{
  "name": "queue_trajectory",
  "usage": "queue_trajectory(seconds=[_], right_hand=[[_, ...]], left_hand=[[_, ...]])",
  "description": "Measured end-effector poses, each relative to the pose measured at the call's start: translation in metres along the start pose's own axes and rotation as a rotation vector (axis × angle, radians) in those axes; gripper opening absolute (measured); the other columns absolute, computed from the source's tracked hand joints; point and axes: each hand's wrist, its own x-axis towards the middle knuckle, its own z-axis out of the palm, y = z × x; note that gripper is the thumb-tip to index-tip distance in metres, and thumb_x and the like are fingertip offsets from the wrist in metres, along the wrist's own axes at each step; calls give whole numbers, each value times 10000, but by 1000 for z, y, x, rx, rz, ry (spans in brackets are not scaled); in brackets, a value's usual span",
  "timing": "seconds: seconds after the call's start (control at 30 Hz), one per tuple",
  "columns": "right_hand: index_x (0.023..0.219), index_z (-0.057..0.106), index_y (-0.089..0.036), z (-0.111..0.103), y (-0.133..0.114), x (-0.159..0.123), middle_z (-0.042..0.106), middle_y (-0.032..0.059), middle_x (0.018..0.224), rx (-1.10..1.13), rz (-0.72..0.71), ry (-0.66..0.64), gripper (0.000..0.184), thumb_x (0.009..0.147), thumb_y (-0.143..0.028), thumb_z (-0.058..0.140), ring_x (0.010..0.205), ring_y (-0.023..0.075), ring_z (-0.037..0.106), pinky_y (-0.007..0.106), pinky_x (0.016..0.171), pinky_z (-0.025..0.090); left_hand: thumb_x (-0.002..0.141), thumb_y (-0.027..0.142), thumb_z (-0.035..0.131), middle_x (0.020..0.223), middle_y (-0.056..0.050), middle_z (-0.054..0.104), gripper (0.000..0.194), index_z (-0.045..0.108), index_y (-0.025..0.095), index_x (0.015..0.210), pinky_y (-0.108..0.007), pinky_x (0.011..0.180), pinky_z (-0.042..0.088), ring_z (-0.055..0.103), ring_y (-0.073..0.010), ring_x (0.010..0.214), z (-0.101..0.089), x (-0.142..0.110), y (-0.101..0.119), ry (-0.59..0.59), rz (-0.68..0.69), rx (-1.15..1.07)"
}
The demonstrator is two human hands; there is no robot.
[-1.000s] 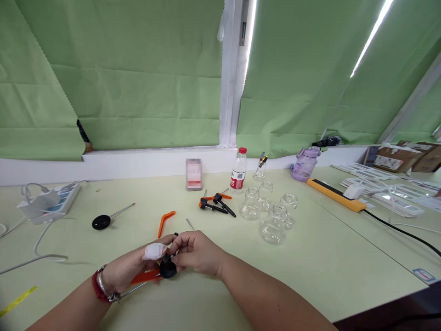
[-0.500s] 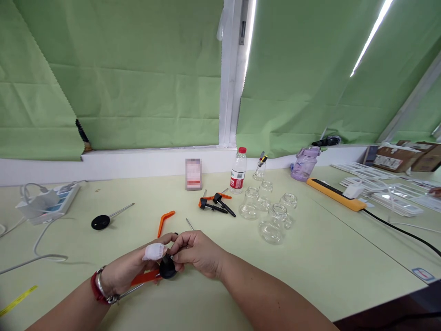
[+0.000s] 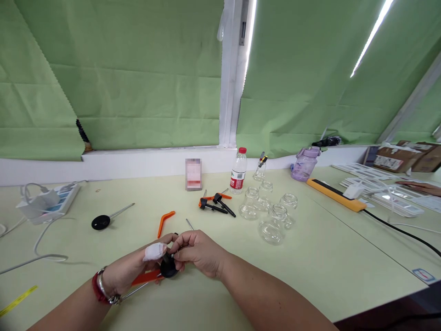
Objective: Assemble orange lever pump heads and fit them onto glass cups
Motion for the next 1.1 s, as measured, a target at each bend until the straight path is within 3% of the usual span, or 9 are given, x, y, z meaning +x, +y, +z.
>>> queue_trajectory(seconds=[0.63,1.1], right_hand=[[677,614,-140,0,0,0,594,-33,584,-17,-21,-13,134,559,-75,618,455,73,495,223,496,371],[740,624,-133,-2,1,0,582,-30,606,-62,-35,-30,170,608,-182,719,499,79,512,245,546,398]], left_hand=[[816,406,521,848,1,584,217,476,211,897,-248,609,339,463,-146,757,1,0,0,-38,68,99],[805,429,506,817,-10,603,244,455,217,914,-282,676,364,505,-182,826,3,-2,7,-37,88,184]])
